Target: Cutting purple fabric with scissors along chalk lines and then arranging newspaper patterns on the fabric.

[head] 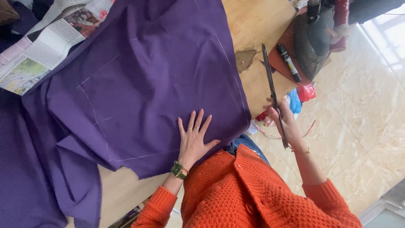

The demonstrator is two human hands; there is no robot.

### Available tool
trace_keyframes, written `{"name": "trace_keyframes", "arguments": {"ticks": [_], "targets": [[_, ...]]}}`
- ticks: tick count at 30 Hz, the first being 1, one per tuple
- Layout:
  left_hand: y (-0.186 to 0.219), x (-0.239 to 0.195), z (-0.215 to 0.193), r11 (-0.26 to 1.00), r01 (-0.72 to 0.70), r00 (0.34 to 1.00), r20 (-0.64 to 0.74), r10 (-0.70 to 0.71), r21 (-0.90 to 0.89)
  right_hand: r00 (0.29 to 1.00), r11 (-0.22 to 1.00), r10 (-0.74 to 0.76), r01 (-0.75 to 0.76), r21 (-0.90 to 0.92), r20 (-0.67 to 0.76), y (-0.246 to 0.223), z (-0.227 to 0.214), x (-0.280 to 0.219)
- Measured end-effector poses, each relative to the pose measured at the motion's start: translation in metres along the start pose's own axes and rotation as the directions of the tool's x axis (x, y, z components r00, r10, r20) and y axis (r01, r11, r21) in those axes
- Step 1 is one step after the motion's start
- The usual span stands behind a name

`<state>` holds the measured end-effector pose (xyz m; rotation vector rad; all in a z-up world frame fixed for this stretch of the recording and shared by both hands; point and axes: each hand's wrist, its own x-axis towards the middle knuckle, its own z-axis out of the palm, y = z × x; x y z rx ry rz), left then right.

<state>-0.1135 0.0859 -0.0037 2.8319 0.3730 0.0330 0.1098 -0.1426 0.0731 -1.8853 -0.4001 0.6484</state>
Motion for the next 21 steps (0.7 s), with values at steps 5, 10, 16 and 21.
{"name": "trace_keyframes", "arguments": {"ticks": [5, 10, 16, 21], "targets": [[0.010, 0.004, 0.010, 0.999, -0.016, 0.998, -0.059, 0.014, -0.039, 0.989, 0.986, 0.142, -0.146, 0.085, 0.049, 0.032, 0.002, -0.047], [0.050, 0.037, 0.042, 0.950, -0.273, 0.961, -0.091, 0.262, -0.151, 0.955, 0.943, 0.271, -0.289, 0.163, 0.123, 0.037, 0.009, -0.088], [0.062, 0.057, 0.072, 0.890, -0.456, 0.870, -0.227, 0.438, -0.031, 0.943, 0.922, 0.293, -0.322, 0.212, 0.160, 0.036, 0.005, -0.124], [0.057, 0.058, 0.078, 0.880, -0.462, 0.853, -0.326, 0.408, -0.108, 0.899, 0.928, 0.361, -0.373, 0.002, 0.247, 0.014, -0.006, -0.147]]}}
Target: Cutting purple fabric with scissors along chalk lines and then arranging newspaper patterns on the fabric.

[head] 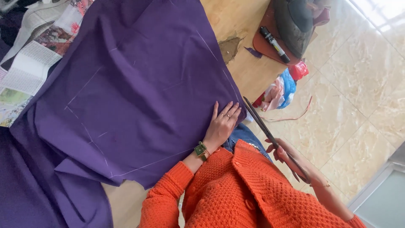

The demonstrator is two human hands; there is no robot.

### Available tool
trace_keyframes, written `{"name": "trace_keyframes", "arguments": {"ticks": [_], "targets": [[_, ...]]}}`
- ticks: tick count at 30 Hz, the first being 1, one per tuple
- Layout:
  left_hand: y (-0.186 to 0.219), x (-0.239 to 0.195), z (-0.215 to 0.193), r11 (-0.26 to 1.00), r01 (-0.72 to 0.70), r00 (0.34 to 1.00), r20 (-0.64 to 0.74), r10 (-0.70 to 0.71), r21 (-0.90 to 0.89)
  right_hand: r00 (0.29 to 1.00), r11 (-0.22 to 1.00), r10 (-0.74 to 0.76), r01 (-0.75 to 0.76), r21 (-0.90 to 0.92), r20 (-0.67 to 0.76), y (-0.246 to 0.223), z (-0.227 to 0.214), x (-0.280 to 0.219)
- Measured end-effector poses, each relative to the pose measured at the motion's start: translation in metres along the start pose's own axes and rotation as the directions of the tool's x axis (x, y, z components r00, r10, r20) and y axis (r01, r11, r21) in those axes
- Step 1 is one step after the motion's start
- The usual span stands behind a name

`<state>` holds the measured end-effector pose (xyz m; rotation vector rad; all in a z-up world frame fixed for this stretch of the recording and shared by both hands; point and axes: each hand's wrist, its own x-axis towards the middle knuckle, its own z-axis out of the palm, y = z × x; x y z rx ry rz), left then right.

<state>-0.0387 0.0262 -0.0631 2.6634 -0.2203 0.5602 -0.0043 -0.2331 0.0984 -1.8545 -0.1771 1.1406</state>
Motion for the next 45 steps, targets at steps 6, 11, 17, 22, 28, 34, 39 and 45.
{"name": "trace_keyframes", "arguments": {"ticks": [6, 11, 17, 22, 28, 34, 39, 45], "targets": [[0.004, 0.009, -0.023, 0.993, 0.031, 0.999, -0.008, -0.032, -0.118, 0.995, 0.994, 0.100, -0.099, 0.048, -0.027, 0.003, 0.008, -0.022], [0.000, 0.002, -0.011, 0.992, 0.035, 0.999, -0.005, -0.036, -0.124, 0.993, 0.994, 0.107, -0.106, 0.028, -0.044, -0.002, 0.010, -0.021], [-0.001, 0.007, -0.016, 0.963, 0.104, 0.991, -0.052, -0.121, -0.249, 0.994, 0.996, 0.090, -0.089, 0.027, -0.054, -0.017, 0.024, 0.001], [0.002, 0.010, -0.023, 0.965, 0.089, 0.991, -0.076, -0.111, -0.247, 0.997, 0.996, 0.006, 0.001, 0.090, -0.072, 0.000, 0.040, 0.036], [0.002, 0.011, -0.022, 0.974, 0.059, 0.990, -0.112, -0.085, -0.220, 0.994, 0.988, 0.001, 0.015, 0.150, -0.106, 0.027, 0.047, 0.068], [0.002, 0.011, -0.025, 0.975, 0.051, 0.990, -0.116, -0.078, -0.217, 0.992, 0.985, -0.022, 0.043, 0.166, -0.127, 0.016, 0.051, 0.074], [0.001, 0.010, -0.024, 0.974, 0.053, 0.993, -0.090, -0.075, -0.220, 0.992, 0.994, -0.015, 0.029, 0.110, -0.127, 0.032, 0.048, 0.086], [0.002, 0.011, -0.027, 0.970, 0.058, 0.994, -0.074, -0.078, -0.238, 0.991, 0.999, -0.025, 0.030, 0.038, -0.132, -0.003, 0.048, 0.081]]}}
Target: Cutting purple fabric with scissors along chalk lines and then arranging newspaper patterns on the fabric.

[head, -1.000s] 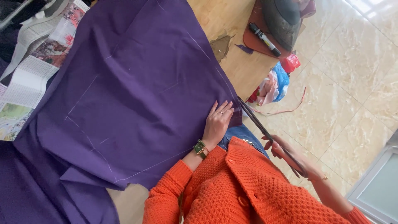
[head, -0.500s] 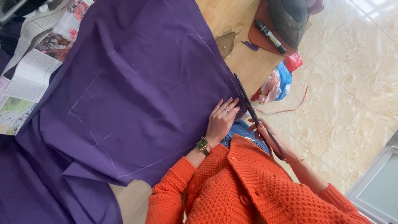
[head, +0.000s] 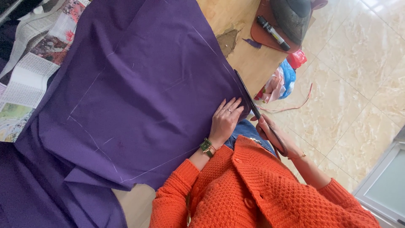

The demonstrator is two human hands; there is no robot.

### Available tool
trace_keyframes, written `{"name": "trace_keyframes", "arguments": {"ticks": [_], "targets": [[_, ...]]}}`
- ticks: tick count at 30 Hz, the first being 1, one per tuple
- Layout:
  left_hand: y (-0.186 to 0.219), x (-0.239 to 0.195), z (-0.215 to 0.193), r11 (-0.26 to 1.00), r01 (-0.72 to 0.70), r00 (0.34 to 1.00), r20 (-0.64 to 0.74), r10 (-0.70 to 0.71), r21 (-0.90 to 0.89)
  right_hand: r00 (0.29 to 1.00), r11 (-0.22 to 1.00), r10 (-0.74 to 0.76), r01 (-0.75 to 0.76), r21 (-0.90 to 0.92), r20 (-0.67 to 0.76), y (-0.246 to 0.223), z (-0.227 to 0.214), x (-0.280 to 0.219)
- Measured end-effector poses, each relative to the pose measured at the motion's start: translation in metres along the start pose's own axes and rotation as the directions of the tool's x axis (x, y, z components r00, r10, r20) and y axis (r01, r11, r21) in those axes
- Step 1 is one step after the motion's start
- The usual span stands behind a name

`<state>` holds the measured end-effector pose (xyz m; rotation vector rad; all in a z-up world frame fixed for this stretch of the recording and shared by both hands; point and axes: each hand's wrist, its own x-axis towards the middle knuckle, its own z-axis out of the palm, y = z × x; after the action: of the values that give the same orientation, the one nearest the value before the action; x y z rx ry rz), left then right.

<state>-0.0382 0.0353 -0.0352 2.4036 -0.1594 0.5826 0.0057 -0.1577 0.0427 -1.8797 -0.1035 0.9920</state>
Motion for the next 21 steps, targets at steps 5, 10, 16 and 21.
{"name": "trace_keyframes", "arguments": {"ticks": [5, 10, 16, 21], "targets": [[0.001, 0.001, -0.001, 1.000, 0.004, 1.000, -0.001, -0.004, -0.003, 0.997, 0.995, 0.051, -0.045, 0.091, -0.064, -0.008, 0.002, -0.004], [0.001, 0.001, 0.000, 1.000, 0.010, 1.000, -0.010, -0.010, 0.006, 0.993, 0.979, 0.073, -0.054, 0.196, -0.092, -0.015, -0.002, -0.011], [0.000, -0.002, 0.003, 1.000, 0.016, 1.000, -0.016, -0.016, -0.005, 0.997, 0.991, 0.076, -0.076, 0.113, 0.003, -0.031, -0.013, -0.013], [0.005, 0.002, -0.007, 0.997, 0.034, 0.999, 0.001, -0.034, -0.066, 0.999, 0.999, 0.006, -0.008, 0.043, 0.033, -0.015, -0.016, 0.015]]}}
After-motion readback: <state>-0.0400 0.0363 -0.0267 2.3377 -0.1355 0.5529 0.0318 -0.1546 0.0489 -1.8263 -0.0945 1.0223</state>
